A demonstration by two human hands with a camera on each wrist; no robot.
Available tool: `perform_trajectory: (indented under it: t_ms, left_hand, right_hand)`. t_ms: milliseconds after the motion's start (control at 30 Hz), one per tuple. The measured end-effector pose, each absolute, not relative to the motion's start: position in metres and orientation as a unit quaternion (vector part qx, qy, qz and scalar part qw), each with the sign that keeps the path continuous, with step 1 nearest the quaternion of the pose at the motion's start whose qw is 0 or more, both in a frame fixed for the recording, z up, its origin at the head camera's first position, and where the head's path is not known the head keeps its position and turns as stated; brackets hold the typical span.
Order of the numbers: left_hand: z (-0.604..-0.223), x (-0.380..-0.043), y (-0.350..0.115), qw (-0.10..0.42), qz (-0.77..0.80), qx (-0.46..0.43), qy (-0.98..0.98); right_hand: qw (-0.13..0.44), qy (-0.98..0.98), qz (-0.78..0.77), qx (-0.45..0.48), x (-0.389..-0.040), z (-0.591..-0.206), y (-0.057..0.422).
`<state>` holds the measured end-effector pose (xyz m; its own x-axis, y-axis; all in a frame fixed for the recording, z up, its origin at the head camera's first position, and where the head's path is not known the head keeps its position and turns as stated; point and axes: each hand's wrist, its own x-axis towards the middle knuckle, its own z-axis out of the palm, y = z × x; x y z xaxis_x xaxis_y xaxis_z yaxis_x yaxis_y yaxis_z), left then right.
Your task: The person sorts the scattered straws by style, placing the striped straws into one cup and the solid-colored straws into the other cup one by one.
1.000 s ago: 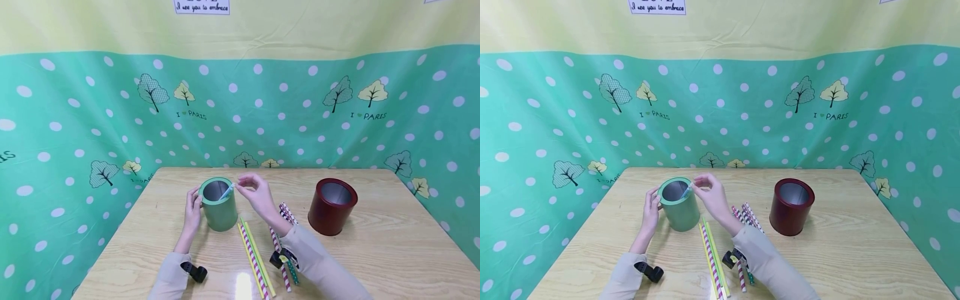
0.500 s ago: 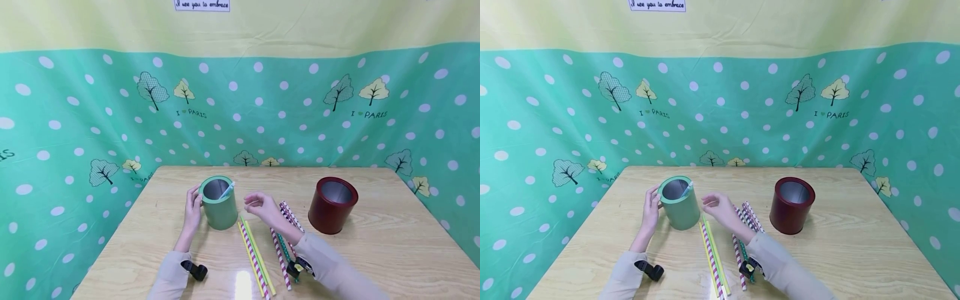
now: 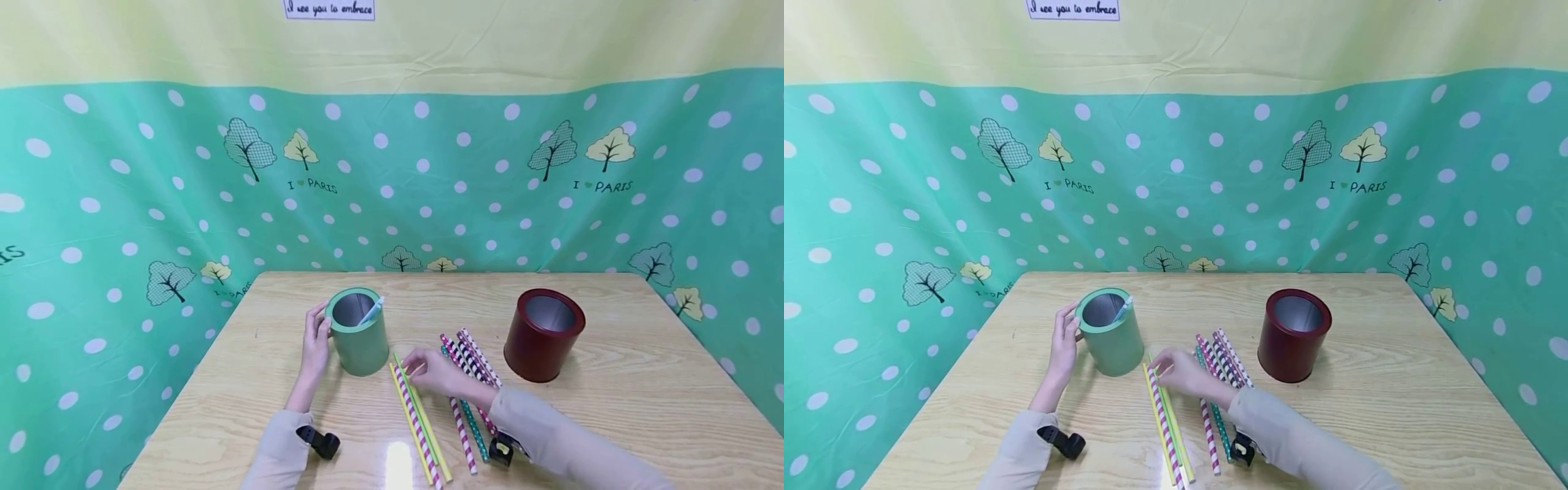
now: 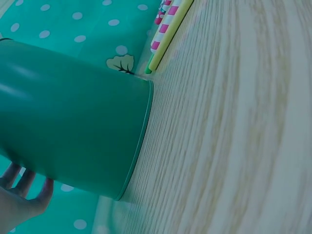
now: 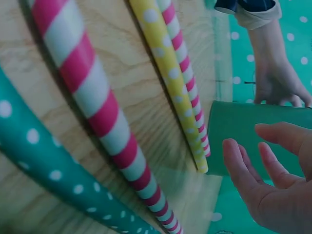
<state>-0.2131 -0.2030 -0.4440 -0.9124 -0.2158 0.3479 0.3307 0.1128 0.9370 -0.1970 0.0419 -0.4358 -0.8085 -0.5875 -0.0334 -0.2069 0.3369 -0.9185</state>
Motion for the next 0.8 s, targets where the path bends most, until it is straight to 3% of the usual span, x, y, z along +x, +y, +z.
perform_trajectory:
  t_ms: [200, 800]
  left_hand:
    - [-0.444, -0.213, -0.204, 0.208, -0.661, -0.044, -0.719]
    - [-0.445, -0.213, -0.202, 0.215, -0.673, -0.046, -0.707]
  right_hand:
    - [0.194, 0.796, -0.514, -0.256, -0.192, -0.443, 0.043]
    - [0.156, 0.835, -0.436, -0.297, -0.182, -0.452, 0.05]
